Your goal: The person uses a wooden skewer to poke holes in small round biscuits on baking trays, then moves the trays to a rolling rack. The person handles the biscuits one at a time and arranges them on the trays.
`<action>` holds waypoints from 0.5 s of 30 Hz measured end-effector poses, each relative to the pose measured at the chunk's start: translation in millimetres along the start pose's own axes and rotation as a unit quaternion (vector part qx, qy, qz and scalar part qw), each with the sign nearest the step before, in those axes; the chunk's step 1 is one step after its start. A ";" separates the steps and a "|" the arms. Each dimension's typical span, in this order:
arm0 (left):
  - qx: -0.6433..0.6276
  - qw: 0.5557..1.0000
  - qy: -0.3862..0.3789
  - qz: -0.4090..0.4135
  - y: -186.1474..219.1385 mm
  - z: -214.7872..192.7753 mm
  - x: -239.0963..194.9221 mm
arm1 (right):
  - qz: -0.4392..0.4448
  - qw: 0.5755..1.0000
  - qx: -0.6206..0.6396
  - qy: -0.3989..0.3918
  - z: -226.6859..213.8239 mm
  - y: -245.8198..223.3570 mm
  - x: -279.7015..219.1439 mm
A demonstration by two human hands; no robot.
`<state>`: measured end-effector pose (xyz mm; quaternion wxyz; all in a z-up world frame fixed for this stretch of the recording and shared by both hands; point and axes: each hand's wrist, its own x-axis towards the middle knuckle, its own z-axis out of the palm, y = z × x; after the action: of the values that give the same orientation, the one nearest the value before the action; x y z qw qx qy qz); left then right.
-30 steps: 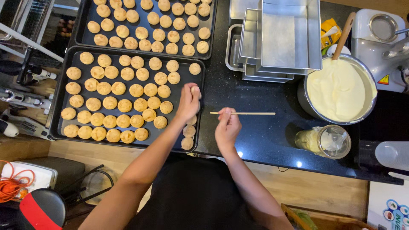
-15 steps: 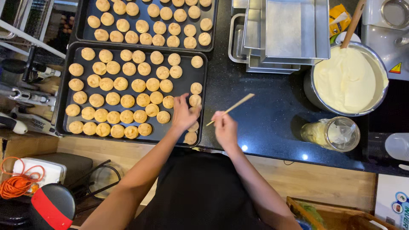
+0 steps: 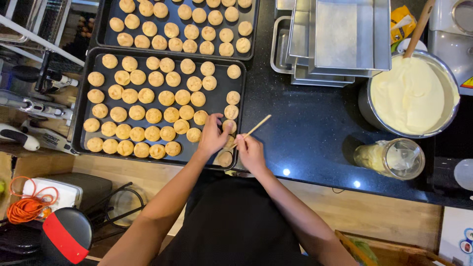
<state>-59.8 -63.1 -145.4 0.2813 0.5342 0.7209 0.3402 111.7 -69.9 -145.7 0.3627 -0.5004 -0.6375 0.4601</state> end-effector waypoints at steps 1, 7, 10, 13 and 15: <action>0.007 1.000 -0.004 -0.001 -1.0 0.1 -1.5 | 0.024 1.000 0.017 0.010 -2.9 -1.0 -0.6; 0.106 0.993 0.029 -0.037 17.0 3.9 9.9 | 0.077 0.996 0.015 0.046 -32.1 -6.4 4.3; 0.115 0.964 0.151 0.186 30.9 9.2 43.9 | 0.111 0.992 0.033 0.058 -39.9 -5.3 9.4; 0.123 0.978 0.061 0.159 42.4 16.0 71.7 | 0.109 0.991 0.044 0.066 -44.0 -7.7 11.3; 0.158 0.984 -0.009 0.078 46.5 19.9 69.2 | 0.092 0.992 0.036 0.072 -49.2 -10.2 12.1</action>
<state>-36.3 16.5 -123.7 0.1723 0.6297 0.7193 0.2376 151.1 -48.0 -120.6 0.3816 -0.5756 -0.5437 0.4769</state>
